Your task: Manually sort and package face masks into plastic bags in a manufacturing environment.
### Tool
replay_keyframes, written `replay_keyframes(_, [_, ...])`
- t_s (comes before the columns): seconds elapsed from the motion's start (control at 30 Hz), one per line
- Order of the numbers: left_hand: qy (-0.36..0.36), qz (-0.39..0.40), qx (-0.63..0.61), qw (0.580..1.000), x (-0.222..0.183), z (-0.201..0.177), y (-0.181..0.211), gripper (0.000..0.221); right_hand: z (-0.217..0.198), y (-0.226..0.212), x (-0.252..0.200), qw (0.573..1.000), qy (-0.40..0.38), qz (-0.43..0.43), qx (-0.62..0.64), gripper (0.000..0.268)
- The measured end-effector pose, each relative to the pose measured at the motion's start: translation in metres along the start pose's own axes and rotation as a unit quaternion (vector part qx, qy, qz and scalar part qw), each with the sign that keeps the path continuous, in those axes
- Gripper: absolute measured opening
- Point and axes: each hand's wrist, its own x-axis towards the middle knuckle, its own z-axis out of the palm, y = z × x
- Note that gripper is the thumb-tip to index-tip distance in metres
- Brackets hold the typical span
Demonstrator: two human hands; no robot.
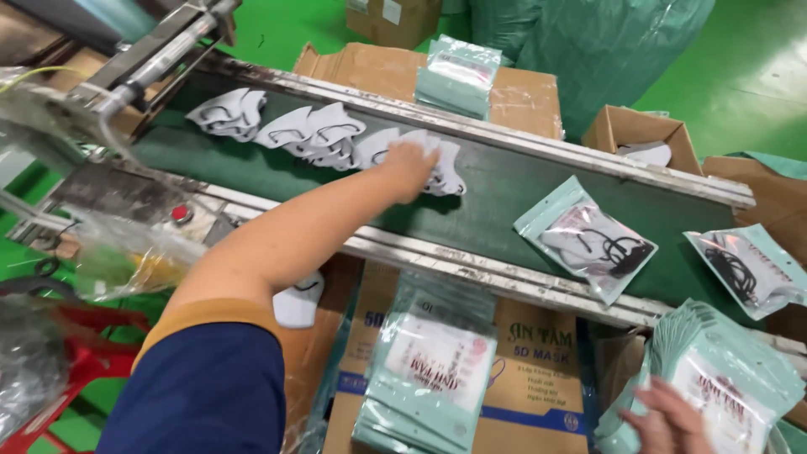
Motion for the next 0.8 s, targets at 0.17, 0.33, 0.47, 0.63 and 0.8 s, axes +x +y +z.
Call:
replay_keyframes(0.17, [0.007, 0.057, 0.003, 0.998, 0.034, 0.096, -0.058, 0.044, 0.127, -0.094, 0.015, 0.996, 0.001, 0.081, -0.021, 0.025])
replay_keyframes(0.33, [0.125, 0.019, -0.149, 0.981, 0.023, 0.042, -0.034, 0.027, 0.225, -0.131, 0.026, 0.99, -0.112, 0.075, 0.029, 0.04])
replay_keyframes(0.47, [0.093, -0.089, -0.373, 0.919, -0.077, -0.051, 0.07, 0.048, 0.282, -0.188, 0.027, 0.98, -0.106, -0.145, -0.089, 0.078])
replay_keyframes(0.63, [-0.017, 0.033, -0.555, 0.831, -0.248, -0.124, 0.11, 0.089, 0.303, -0.156, -0.023, 0.988, -0.143, 0.048, -0.034, 0.045])
replay_keyframes(0.8, [0.145, 0.009, -0.471, 0.87, -0.341, -0.107, 0.042, 0.096, 0.311, -0.177, -0.059, 0.946, -0.309, 0.067, 0.065, 0.034])
